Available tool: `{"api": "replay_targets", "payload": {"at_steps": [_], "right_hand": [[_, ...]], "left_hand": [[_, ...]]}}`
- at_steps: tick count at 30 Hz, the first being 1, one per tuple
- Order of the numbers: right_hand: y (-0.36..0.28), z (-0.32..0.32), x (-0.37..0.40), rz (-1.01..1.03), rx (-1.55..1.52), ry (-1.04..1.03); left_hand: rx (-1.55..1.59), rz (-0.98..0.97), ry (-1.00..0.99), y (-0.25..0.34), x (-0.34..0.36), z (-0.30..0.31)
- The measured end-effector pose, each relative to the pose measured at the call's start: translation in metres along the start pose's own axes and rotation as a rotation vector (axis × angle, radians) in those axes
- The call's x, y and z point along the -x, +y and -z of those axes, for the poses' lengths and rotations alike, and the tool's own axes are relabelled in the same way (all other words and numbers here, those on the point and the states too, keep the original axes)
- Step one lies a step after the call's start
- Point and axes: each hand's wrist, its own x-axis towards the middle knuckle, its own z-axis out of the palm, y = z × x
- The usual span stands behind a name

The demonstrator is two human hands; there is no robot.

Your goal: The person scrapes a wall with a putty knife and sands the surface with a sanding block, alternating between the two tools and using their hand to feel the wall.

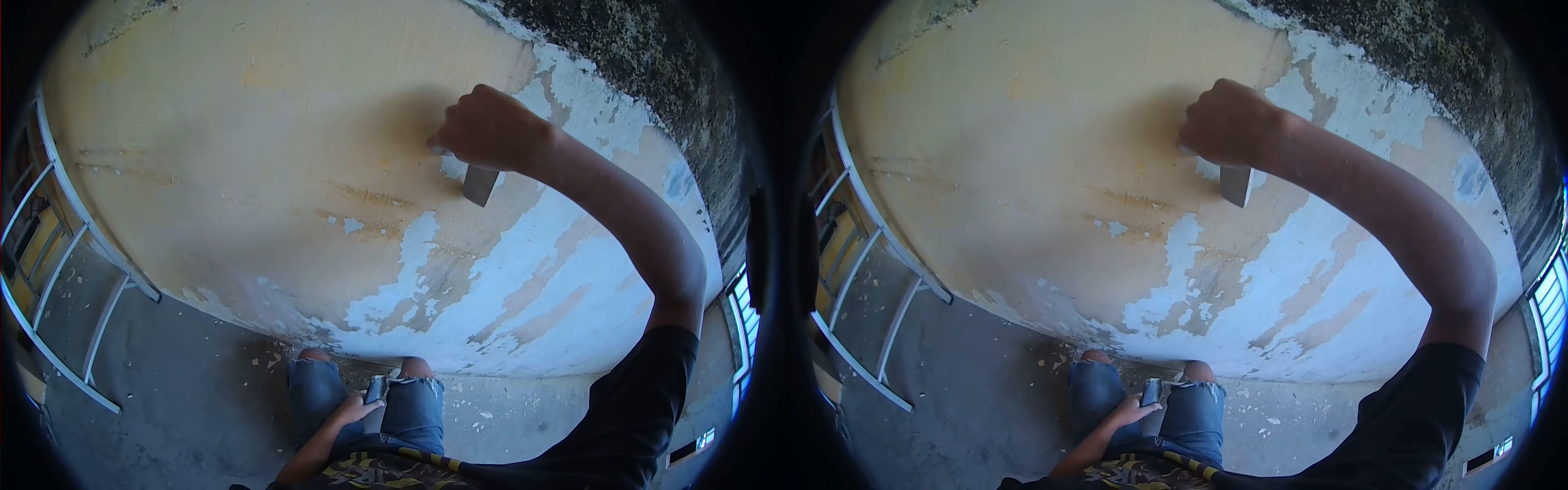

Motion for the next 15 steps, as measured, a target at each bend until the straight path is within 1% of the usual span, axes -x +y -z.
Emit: {"api": "replay_targets", "payload": {"at_steps": [2,6,8,10,11,12,13,14,15], "right_hand": [[0.000,0.003,-0.004,-0.018,0.006,-0.021],[0.001,0.002,-0.012,0.010,-0.007,-0.009],[-0.002,0.004,-0.013,0.003,-0.001,-0.007],[-0.005,0.016,-0.014,0.029,0.091,-0.099],[-0.006,0.014,-0.012,0.026,0.093,-0.094],[-0.007,0.011,-0.010,0.030,0.099,-0.012],[-0.008,0.008,-0.009,0.036,0.104,0.073],[-0.007,0.005,-0.009,0.042,0.106,0.085],[-0.006,0.004,-0.008,0.046,0.106,0.103]], "left_hand": [[-0.018,0.003,-0.004,0.001,0.000,0.000],[-0.003,0.017,-0.040,0.001,-0.001,-0.001],[-0.030,0.010,-0.024,0.000,-0.002,-0.001],[-0.036,0.034,-0.048,0.001,-0.002,0.000],[-0.028,0.059,-0.062,0.002,-0.002,0.000],[-0.028,0.059,-0.051,-0.002,-0.003,-0.001],[-0.018,0.014,-0.035,-0.007,-0.004,-0.003],[-0.007,-0.030,-0.021,-0.012,-0.004,-0.005],[-0.004,-0.016,-0.020,-0.013,-0.005,-0.006]]}}
